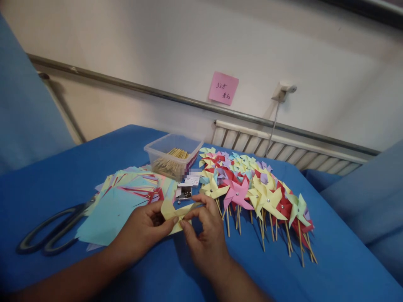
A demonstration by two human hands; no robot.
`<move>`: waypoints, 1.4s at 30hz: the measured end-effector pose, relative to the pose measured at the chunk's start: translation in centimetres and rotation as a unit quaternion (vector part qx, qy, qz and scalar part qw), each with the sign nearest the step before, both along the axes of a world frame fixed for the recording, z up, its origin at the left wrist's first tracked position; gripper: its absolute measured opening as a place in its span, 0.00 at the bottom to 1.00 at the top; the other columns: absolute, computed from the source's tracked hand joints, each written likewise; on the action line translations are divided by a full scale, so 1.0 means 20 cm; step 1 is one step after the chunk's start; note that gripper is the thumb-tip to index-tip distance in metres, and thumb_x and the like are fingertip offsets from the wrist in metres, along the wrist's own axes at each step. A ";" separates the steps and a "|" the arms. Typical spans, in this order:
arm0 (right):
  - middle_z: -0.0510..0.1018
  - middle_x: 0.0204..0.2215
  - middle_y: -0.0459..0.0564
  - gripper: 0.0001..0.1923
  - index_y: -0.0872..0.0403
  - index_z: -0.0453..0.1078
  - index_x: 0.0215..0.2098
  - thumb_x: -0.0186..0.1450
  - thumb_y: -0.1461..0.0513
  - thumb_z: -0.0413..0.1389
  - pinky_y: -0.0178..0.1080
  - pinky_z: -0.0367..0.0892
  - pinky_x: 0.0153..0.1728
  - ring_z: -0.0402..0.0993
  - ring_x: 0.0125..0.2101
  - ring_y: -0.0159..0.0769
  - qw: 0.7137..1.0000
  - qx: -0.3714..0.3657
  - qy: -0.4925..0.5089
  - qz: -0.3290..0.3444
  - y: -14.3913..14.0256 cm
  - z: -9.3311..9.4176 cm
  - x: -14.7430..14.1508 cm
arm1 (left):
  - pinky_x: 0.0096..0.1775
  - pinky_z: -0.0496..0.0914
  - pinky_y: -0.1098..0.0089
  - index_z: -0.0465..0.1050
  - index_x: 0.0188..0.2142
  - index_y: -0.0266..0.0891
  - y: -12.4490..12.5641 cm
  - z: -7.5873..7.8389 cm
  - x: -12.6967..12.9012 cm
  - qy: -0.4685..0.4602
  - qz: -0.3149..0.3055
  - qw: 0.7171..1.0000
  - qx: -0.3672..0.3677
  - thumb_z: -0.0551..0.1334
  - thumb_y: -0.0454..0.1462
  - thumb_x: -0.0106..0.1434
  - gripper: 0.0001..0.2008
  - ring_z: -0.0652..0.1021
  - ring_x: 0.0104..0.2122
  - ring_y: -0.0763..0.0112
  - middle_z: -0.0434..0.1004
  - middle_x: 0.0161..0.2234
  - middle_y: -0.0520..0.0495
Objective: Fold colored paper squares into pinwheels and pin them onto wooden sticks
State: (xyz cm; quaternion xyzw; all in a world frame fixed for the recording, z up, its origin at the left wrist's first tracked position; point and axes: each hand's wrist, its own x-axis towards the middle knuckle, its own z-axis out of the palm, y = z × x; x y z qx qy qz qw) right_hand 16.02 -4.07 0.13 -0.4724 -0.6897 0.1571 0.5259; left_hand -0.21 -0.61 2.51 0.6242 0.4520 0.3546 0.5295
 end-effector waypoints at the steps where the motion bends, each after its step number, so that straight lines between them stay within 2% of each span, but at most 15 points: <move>1: 0.66 0.49 0.52 0.05 0.52 0.68 0.34 0.60 0.67 0.57 0.45 0.60 0.52 0.65 0.51 0.41 1.000 -0.001 0.001 0.002 0.00 0.00 0.00 | 0.30 0.66 0.72 0.71 0.30 0.37 0.00 0.00 0.00 0.009 0.000 1.000 0.008 0.61 0.38 0.55 0.06 0.73 0.26 0.70 0.75 0.26 0.52; 12: 0.67 0.49 0.52 0.04 0.52 0.68 0.33 0.60 0.67 0.58 0.44 0.61 0.51 0.66 0.51 0.40 1.000 -0.005 -0.001 0.002 -0.01 0.00 -0.01 | 0.26 0.62 0.74 0.70 0.28 0.38 -0.02 0.00 -0.01 0.102 -0.001 0.991 0.089 0.59 0.39 0.57 0.06 0.68 0.24 0.74 0.70 0.23 0.55; 17: 0.67 0.48 0.52 0.04 0.52 0.68 0.33 0.60 0.67 0.58 0.44 0.61 0.51 0.66 0.51 0.40 1.000 -0.003 -0.004 -0.008 -0.01 0.00 -0.02 | 0.27 0.63 0.74 0.70 0.28 0.39 -0.02 -0.02 -0.02 0.130 -0.004 0.984 0.123 0.58 0.38 0.58 0.06 0.70 0.25 0.73 0.71 0.23 0.55; 31: 0.69 0.47 0.52 0.04 0.52 0.68 0.33 0.60 0.67 0.57 0.44 0.61 0.51 0.67 0.49 0.39 1.000 -0.001 0.014 -0.014 -0.02 0.00 -0.03 | 0.27 0.63 0.73 0.69 0.26 0.39 -0.02 0.00 -0.02 0.158 -0.007 0.976 0.149 0.57 0.38 0.58 0.07 0.72 0.25 0.72 0.71 0.23 0.54; 34: 0.70 0.46 0.51 0.03 0.52 0.69 0.31 0.60 0.67 0.58 0.44 0.61 0.51 0.67 0.49 0.39 0.999 -0.021 0.031 -0.013 -0.02 0.00 -0.04 | 0.26 0.62 0.74 0.69 0.25 0.39 -0.02 0.00 -0.02 0.174 -0.008 0.972 0.160 0.56 0.38 0.58 0.07 0.71 0.23 0.73 0.70 0.22 0.55; 37: 0.71 0.45 0.51 0.02 0.53 0.71 0.28 0.59 0.65 0.59 0.44 0.60 0.51 0.68 0.48 0.40 0.994 -0.071 0.080 -0.009 -0.02 0.00 -0.04 | 0.26 0.62 0.74 0.69 0.25 0.40 -0.03 0.01 -0.03 0.192 -0.009 0.963 0.190 0.56 0.37 0.59 0.08 0.70 0.23 0.74 0.70 0.21 0.55; 42: 0.74 0.38 0.49 0.06 0.54 0.71 0.25 0.57 0.62 0.62 0.43 0.61 0.47 0.70 0.43 0.40 0.968 -0.160 0.192 0.030 0.00 0.00 -0.04 | 0.30 0.63 0.75 0.70 0.26 0.40 -0.04 0.03 -0.03 0.188 -0.032 0.955 0.228 0.56 0.35 0.60 0.07 0.72 0.25 0.75 0.74 0.25 0.54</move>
